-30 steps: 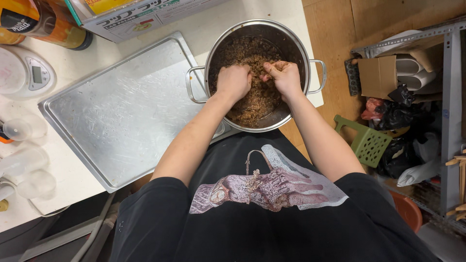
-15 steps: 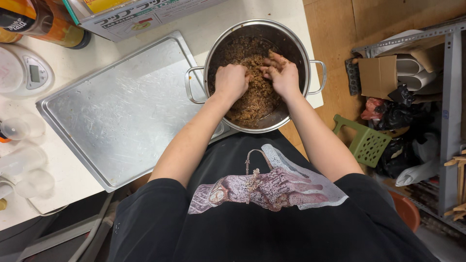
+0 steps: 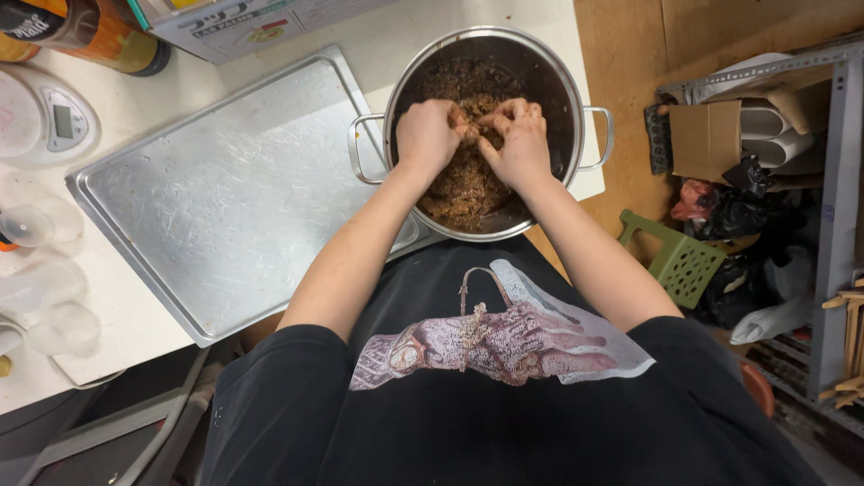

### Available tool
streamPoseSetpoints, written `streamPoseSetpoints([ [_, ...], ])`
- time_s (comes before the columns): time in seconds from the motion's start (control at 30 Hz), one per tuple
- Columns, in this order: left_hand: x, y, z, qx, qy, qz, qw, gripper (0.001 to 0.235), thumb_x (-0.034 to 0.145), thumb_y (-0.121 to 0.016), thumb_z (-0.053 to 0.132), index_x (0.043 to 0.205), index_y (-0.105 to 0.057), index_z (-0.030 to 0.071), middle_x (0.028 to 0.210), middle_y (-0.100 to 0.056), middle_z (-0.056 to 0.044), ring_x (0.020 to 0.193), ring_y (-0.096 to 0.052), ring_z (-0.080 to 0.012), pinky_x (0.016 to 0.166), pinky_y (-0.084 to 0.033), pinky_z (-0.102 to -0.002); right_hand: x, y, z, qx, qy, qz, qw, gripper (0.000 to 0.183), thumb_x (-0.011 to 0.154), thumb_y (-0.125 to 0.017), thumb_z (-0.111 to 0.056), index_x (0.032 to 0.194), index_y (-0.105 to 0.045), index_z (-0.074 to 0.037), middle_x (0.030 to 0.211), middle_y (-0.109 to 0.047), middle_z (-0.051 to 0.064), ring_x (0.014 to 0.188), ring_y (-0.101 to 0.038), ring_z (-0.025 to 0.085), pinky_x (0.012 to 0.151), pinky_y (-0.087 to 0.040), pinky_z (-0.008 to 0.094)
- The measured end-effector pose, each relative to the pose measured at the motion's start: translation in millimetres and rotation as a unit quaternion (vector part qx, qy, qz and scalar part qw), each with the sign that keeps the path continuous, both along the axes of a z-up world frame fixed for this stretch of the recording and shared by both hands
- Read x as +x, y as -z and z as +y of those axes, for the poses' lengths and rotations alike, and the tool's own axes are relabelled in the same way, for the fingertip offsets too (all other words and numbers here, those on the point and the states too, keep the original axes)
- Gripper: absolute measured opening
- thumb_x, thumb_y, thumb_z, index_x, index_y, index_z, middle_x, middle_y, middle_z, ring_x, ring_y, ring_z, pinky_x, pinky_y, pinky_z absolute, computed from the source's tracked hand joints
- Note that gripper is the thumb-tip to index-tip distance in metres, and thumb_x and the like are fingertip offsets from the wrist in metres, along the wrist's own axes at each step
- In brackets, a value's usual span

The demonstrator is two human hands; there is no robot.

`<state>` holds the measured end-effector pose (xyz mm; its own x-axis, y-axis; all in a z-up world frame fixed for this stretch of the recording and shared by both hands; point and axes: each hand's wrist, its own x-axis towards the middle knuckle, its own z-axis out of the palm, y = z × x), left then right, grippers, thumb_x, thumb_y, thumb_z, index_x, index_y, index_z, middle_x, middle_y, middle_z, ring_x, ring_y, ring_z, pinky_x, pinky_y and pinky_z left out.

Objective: The person mixes a large quantity of ground meat in a metal pot using both hands. They repeatedly grab, squeeze, and turn the meat to ensure it is thoroughly combined. The process is continuous and manual, with no tools used.

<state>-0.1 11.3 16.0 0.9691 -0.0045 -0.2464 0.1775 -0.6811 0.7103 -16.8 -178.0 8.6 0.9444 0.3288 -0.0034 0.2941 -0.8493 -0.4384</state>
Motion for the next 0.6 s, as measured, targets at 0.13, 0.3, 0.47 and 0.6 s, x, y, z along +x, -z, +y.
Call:
streamPoseSetpoints([
  [0.13,-2,2,2,-0.047,-0.023,-0.010,0.999,0.011,0.076,-0.084,0.021,0.083,-0.079,0.014,0.078,-0.076,-0.012,0.072,-0.073,-0.0308,0.068,-0.056,-0.043,-7,0,6,0.007,-0.065,0.127,0.990,0.027,0.089,-0.079,-0.026,0.108,-0.076,-0.008,0.110,-0.069,0.014,0.108,-0.064,0.034,0.099,-0.050,0.045],
  [0.3,1,16,-3,-0.044,-0.037,-0.047,0.997,0.008,0.087,-0.077,0.016,0.094,-0.080,0.015,0.081,-0.074,-0.016,0.073,-0.072,-0.0333,0.068,-0.056,-0.044,-27,12,37,0.059,-0.183,0.196,0.962,0.037,0.078,-0.082,-0.025,0.105,-0.076,-0.002,0.107,-0.072,0.021,0.095,-0.068,0.040,0.084,-0.053,0.048],
  [0.47,0,13,-2,-0.091,-0.030,-0.035,0.995,0.017,0.080,-0.080,0.022,0.080,-0.072,0.006,0.082,-0.078,-0.008,0.076,-0.076,-0.0278,0.069,-0.058,-0.041,-27,32,48,0.054,-0.181,0.213,0.959,0.026,0.084,-0.074,-0.015,0.109,-0.080,-0.009,0.103,-0.076,0.017,0.095,-0.071,0.038,0.087,-0.055,0.044],
  [0.6,4,9,0,-0.037,-0.027,0.043,0.998,0.030,0.084,-0.085,0.031,0.082,-0.072,0.004,0.081,-0.075,-0.014,0.076,-0.074,-0.0307,0.071,-0.057,-0.042,-13,12,34,0.050,-0.070,0.298,0.951,0.022,0.092,-0.071,-0.024,0.108,-0.080,-0.011,0.094,-0.078,0.013,0.083,-0.076,0.028,0.086,-0.057,0.038],
])
